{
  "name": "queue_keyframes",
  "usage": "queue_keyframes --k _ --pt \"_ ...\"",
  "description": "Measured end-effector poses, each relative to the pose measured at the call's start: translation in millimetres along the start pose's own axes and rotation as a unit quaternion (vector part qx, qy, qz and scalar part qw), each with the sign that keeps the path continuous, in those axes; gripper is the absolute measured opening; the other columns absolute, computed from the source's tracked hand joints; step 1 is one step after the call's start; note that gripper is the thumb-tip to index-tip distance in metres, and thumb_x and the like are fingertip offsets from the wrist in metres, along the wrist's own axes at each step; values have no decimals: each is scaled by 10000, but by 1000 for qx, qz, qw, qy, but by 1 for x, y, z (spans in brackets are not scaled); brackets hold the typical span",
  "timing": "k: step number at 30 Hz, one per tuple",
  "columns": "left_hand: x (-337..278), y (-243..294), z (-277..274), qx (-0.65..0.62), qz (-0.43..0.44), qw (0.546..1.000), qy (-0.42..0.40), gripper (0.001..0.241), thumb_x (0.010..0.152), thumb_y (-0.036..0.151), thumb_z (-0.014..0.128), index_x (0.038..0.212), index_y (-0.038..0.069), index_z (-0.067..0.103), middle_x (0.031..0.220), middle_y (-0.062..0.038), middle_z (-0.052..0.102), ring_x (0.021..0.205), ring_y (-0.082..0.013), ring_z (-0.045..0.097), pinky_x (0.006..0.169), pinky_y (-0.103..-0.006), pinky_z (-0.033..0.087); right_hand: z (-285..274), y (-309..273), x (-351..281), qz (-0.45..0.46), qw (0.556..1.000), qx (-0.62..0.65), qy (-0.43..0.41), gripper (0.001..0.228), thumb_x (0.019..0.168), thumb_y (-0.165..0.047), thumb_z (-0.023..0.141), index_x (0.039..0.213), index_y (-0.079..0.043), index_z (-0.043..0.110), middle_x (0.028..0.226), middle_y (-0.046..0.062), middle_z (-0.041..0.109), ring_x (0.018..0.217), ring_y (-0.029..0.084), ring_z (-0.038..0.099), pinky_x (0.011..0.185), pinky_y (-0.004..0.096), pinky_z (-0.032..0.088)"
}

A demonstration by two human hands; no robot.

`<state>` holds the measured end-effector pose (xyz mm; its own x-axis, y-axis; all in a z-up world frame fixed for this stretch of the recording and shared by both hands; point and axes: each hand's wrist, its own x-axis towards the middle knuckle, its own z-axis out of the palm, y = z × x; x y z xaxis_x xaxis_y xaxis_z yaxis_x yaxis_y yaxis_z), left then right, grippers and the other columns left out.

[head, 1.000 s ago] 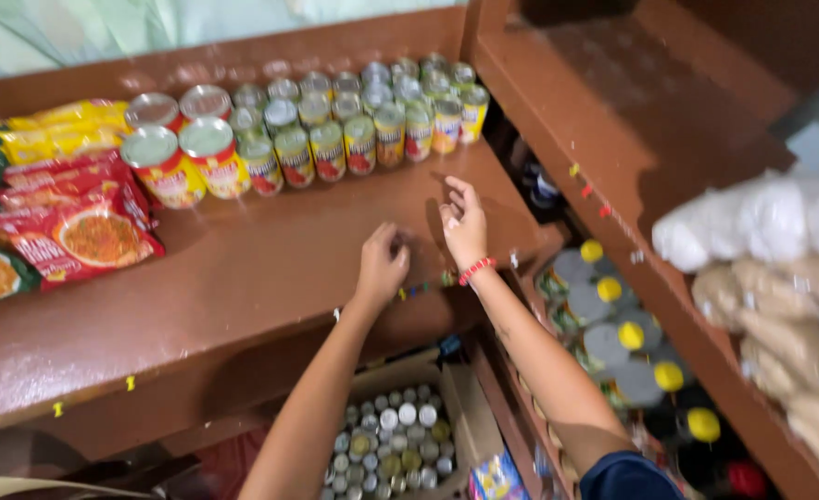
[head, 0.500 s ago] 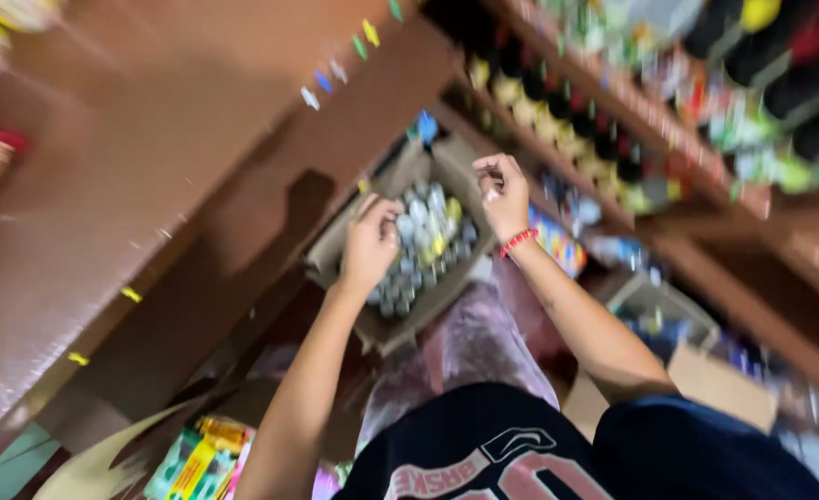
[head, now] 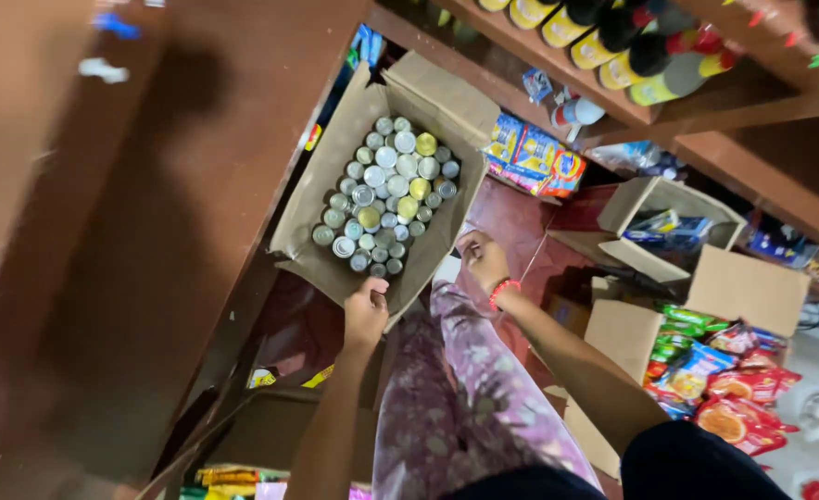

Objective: Transfer canned goods from a cardboard box onto a wooden storage shelf.

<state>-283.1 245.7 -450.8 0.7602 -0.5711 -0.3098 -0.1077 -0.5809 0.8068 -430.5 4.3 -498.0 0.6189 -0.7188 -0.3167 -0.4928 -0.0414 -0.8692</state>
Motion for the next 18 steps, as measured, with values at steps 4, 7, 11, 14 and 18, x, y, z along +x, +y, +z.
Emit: queue_keyframes --k 4,7,11,14,18 --pt "24 -38 29 15 18 1000 -9 180 905 -11 642 1047 90 687 940 -179 726 902 -343 726 754 -403 566 40 32 10 26 1000 -9 -9 313 825 134 511 994 -53 697 775 27 660 648 97 559 583 281 454" --pt "36 -44 36 83 -54 994 -51 385 801 -121 594 1092 106 704 1031 -200 663 881 -366 690 782 -419 540 74 65 18 57 997 -15 -43 366 785 156 503 1012 -62 689 785 36 645 671 114 565 607 278 465" --pt "55 -101 62 28 98 995 22 412 740 -172 601 1055 77 696 1185 -240 617 1044 -418 657 861 -408 535 114 115 36 72 994 -7 -83 422 723 162 491 1026 -58 683 850 70 680 756 147 640 682 297 516" --pt "67 -172 92 -2 57 998 12 477 712 -208 521 1077 47 693 1235 -214 645 1090 -361 684 881 -365 559 136 155 66 42 994 -49 -84 377 729 135 541 1021 -57 682 885 98 705 799 196 682 727 330 547" --pt "81 -244 125 -202 -136 969 -34 354 834 -181 581 1123 14 647 1073 -121 712 974 -161 715 821 -285 564 169 226 122 56 983 -156 -85 303 831 30 639 1108 -86 671 890 181 691 832 323 704 766 404 552"
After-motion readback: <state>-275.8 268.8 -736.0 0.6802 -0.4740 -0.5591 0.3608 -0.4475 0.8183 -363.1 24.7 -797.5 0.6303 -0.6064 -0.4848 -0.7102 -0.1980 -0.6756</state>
